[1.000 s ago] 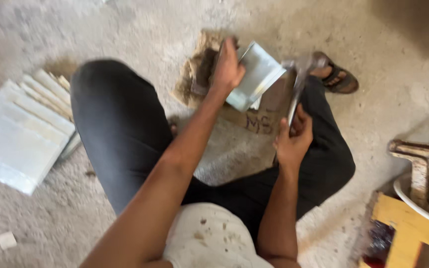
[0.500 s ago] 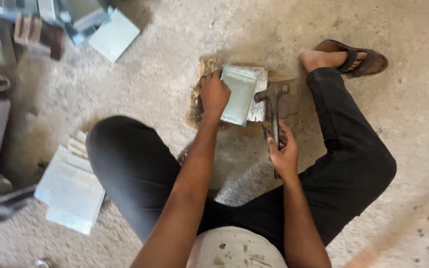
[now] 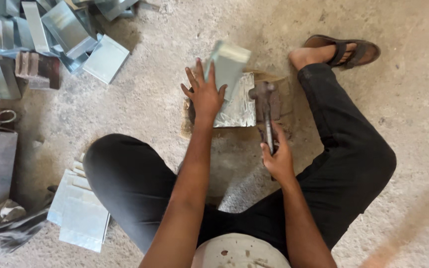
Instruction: The person sits on the floor and uses a hammer to repeatedly strike a rectangular metal piece placed on a wooden block. They frequently reposition and flip the metal piece to work on different edges and surfaces.
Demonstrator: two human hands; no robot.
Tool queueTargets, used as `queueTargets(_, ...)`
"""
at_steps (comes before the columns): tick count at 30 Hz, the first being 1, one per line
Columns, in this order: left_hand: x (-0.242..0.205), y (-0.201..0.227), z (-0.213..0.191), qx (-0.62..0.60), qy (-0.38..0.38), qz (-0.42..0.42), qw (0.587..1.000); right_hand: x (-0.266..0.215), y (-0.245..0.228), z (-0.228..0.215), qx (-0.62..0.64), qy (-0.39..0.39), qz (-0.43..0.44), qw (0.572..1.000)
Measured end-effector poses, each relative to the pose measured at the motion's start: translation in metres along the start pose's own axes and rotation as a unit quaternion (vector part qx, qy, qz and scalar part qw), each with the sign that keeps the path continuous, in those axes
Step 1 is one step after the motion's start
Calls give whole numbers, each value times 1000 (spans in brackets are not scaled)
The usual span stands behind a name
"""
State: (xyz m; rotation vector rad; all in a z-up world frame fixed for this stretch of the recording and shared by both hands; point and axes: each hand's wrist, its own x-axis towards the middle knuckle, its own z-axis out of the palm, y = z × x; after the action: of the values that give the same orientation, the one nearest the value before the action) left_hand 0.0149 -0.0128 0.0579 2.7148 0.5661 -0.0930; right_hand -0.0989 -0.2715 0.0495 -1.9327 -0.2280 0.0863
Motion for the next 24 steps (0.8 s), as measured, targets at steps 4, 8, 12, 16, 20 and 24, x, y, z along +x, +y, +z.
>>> queueTargets(4, 12, -13, 20, -61, -32, 3, 998, 6, -1, 9, -32, -26, -19, 999)
queueTargets(8, 15, -27, 65, -140, 58, 3, 988, -2, -28, 7, 25, -23, -76, 997)
queueTargets(12, 12, -27, 83, -150, 110, 12, 982, -9, -67, 2, 16, 2, 19, 1000)
queueTargets(16, 8, -21, 68, -145, 72, -2, 987, 3, -81, 2, -39, 4, -38, 999)
queueTargets(20, 3, -20, 63, -145, 73, -5, 987, 11, -59, 2, -121, -59, -63, 989)
queueTargets(24, 0, -16, 65, -181, 97, -12, 979, -5, -23, -1, -8, -32, 22, 999)
